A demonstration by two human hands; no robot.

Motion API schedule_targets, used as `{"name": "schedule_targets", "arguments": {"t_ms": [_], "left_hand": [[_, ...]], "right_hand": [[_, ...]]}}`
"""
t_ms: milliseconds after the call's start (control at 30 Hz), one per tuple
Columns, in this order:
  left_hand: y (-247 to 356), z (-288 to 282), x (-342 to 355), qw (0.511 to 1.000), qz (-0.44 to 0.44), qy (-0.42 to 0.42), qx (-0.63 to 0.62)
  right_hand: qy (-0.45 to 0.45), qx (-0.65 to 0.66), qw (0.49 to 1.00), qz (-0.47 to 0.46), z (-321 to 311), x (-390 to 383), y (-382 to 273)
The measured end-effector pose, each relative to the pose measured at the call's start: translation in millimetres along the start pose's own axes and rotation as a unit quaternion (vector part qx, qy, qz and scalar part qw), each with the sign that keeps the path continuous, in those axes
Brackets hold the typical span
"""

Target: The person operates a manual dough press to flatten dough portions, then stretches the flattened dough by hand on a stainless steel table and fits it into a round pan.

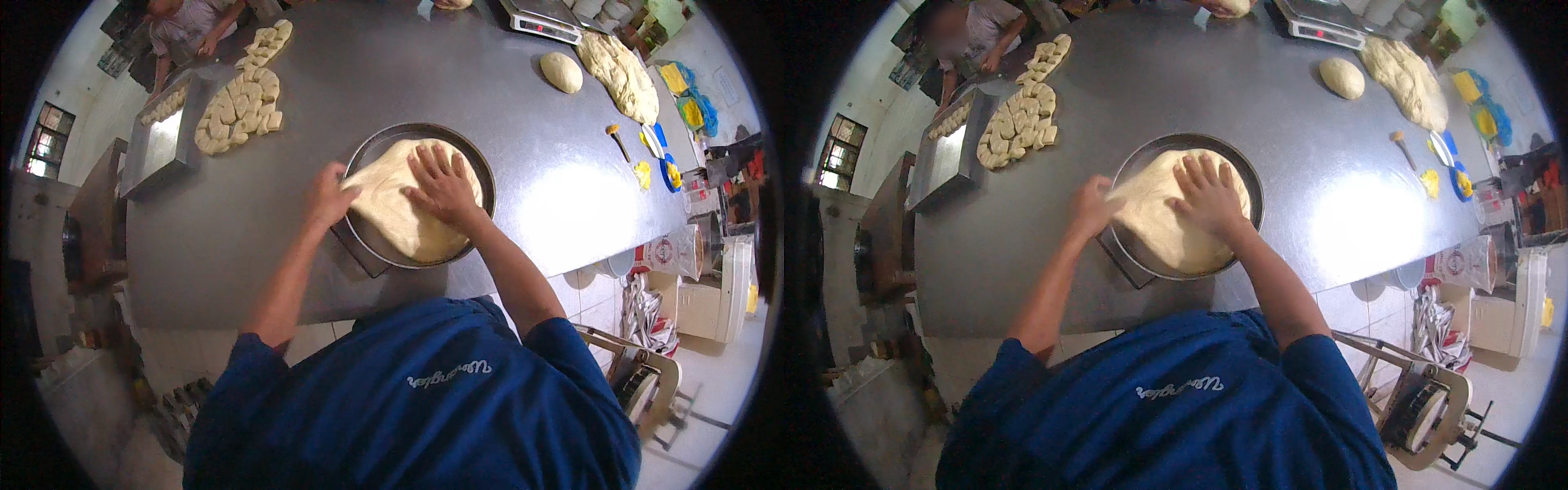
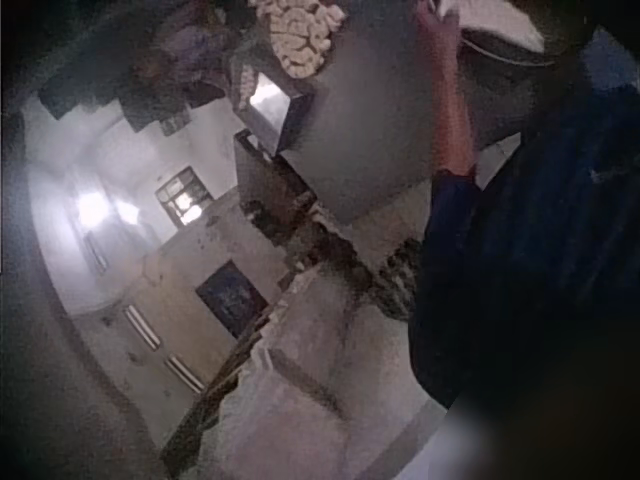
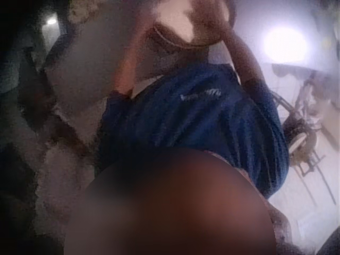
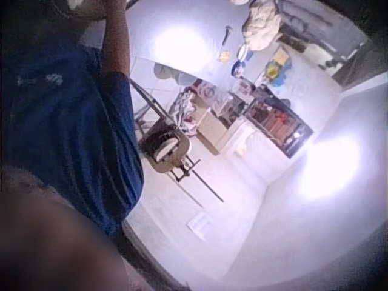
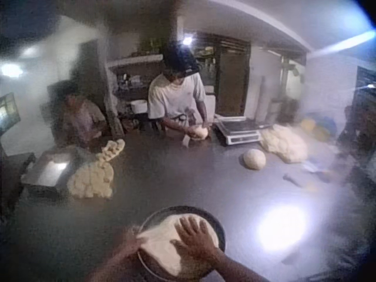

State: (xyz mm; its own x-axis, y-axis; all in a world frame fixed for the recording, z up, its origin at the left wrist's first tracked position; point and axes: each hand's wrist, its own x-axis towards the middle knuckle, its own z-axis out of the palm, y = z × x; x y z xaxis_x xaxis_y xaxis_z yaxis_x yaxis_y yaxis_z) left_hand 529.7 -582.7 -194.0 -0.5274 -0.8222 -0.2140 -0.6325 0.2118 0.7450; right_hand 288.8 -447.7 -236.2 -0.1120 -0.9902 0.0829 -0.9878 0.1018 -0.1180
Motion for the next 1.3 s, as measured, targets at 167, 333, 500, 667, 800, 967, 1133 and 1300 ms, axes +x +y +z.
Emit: {"name": "schedule_targets", "arguments": {"t_ms": [167,333,500,667,800,967,1133,1300], "left_hand": [[-46.4,22.0,37.4,0.992,0.098,0.071,-0.040],[-30.6,52.9,71.7,0.989,0.127,0.049,-0.060],[-7.1,50.3,100.6,0.984,0.174,-0.012,-0.021],[2.5,35.0,105.2,0.976,0.201,0.000,0.083],[-32.8,52.0,118.1,0.784,0.440,0.208,0.386],[17.0,70.2,69.2,0.843,0.350,-0.047,0.405],[61.5,67.1,76.5,0.905,0.148,-0.184,0.354],[34.4,93.6,67.7,0.865,0.308,-0.023,0.394]], "right_hand": [[-0.129,-0.015,0.989,-0.072,-24.2,31.9,7.6],[-0.068,-0.127,0.917,-0.373,9.1,16.1,-18.2],[-0.255,-0.033,0.942,-0.218,7.1,50.2,-71.3],[-0.108,-0.080,0.986,-0.096,0.3,44.2,-26.8],[-0.372,0.245,0.895,-0.009,-52.7,126.5,-7.5],[-0.177,0.000,0.984,-0.030,-21.4,73.3,9.2],[-0.051,-0.044,0.997,-0.033,40.3,55.8,75.7],[-0.288,0.457,0.831,0.131,-66.9,97.7,42.5]]}}
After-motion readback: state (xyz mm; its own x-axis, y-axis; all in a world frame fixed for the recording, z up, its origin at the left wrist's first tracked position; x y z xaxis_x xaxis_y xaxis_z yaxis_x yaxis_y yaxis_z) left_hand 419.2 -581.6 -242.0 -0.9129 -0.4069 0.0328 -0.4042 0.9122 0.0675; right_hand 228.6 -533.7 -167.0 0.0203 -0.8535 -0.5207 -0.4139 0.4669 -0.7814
